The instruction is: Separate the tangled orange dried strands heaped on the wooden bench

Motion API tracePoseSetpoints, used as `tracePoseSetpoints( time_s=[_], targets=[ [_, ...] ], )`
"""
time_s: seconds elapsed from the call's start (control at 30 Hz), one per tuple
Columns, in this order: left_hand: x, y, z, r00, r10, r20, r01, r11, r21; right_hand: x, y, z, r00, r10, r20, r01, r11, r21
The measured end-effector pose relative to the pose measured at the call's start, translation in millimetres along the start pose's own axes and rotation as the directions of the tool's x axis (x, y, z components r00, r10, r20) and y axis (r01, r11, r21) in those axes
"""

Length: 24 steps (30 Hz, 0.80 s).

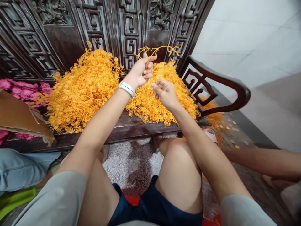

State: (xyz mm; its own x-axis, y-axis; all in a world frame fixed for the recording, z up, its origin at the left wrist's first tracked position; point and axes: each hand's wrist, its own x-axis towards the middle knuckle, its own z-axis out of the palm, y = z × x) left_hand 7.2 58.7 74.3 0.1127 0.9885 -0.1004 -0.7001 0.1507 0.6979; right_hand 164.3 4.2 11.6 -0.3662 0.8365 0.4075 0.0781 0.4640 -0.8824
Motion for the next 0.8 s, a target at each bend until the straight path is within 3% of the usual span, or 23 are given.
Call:
tracePoseSetpoints(
  time_s=[0.07,0.13,0.2,0.27,0.33,0.37,0.4,0.47,0.5,0.53,0.57,0.6,0.63,0.67,0.7,0.73,0.77,0.8],
  targets=[
    [3,8,-9.0,0.998,0.035,-0.046,-0.036,0.999,-0.026,-6,-13,3,0.980,-0.071,0.188,0.082,0.995,-0.051],
    [4,12,-13.9,0.997,0.034,-0.071,-0.037,0.999,-0.038,-10,-28,4,0.927,-0.131,0.352,0.176,0.980,-0.098],
    [4,12,-13.5,0.997,0.028,-0.065,-0.029,0.999,-0.018,-13,-43,2,0.886,-0.156,0.436,0.254,0.951,-0.176],
    [6,8,-11.5,0.996,0.067,-0.067,-0.065,0.998,0.021,-16,-59,0,0.879,-0.155,0.451,0.292,0.922,-0.252],
    [11,5,-14.8,0.981,0.153,-0.115,-0.145,0.986,0.081,-24,-78,5,0.824,-0.142,0.548,0.283,0.942,-0.182],
    [15,6,-20.1,0.966,0.206,-0.157,-0.188,0.975,0.122,-30,-88,11,0.733,-0.152,0.663,0.253,0.966,-0.058],
    [19,9,-28.0,0.945,0.255,-0.205,-0.223,0.960,0.167,-37,-98,18,0.589,-0.185,0.787,0.180,0.979,0.096],
    [27,19,-48.4,0.901,0.318,-0.294,-0.252,0.937,0.241,-51,-113,34,0.206,-0.308,0.929,-0.065,0.943,0.327],
    [29,26,-58.8,0.888,0.326,-0.324,-0.249,0.933,0.258,-55,-117,39,0.075,-0.343,0.936,-0.170,0.921,0.351],
    [30,33,-67.7,0.882,0.325,-0.341,-0.243,0.934,0.262,-56,-117,40,0.040,-0.344,0.938,-0.232,0.910,0.344],
    [30,40,-74.2,0.881,0.322,-0.347,-0.241,0.936,0.257,-54,-114,37,0.119,-0.305,0.945,-0.250,0.912,0.326],
    [29,47,-77.9,0.881,0.323,-0.345,-0.246,0.937,0.249,-49,-108,31,0.324,-0.234,0.917,-0.235,0.919,0.317],
    [27,53,-78.5,0.883,0.326,-0.338,-0.252,0.936,0.244,-41,-100,22,0.599,-0.136,0.789,-0.203,0.927,0.314],
    [25,58,-76.6,0.886,0.330,-0.325,-0.259,0.935,0.243,-31,-90,11,0.837,-0.038,0.546,-0.164,0.934,0.317],
    [22,62,-72.7,0.891,0.333,-0.310,-0.263,0.933,0.245,-21,-79,2,0.950,0.055,0.307,-0.155,0.937,0.313],
    [18,65,-67.5,0.897,0.333,-0.291,-0.266,0.931,0.249,-13,-69,-6,0.987,0.129,0.101,-0.155,0.930,0.333],
    [15,67,-61.6,0.904,0.332,-0.269,-0.267,0.930,0.252,-6,-60,-11,0.980,0.197,-0.025,-0.175,0.918,0.355],
    [12,67,-55.4,0.912,0.330,-0.245,-0.269,0.930,0.251,-2,-53,-13,0.964,0.255,-0.076,-0.210,0.903,0.375]
  ],
)
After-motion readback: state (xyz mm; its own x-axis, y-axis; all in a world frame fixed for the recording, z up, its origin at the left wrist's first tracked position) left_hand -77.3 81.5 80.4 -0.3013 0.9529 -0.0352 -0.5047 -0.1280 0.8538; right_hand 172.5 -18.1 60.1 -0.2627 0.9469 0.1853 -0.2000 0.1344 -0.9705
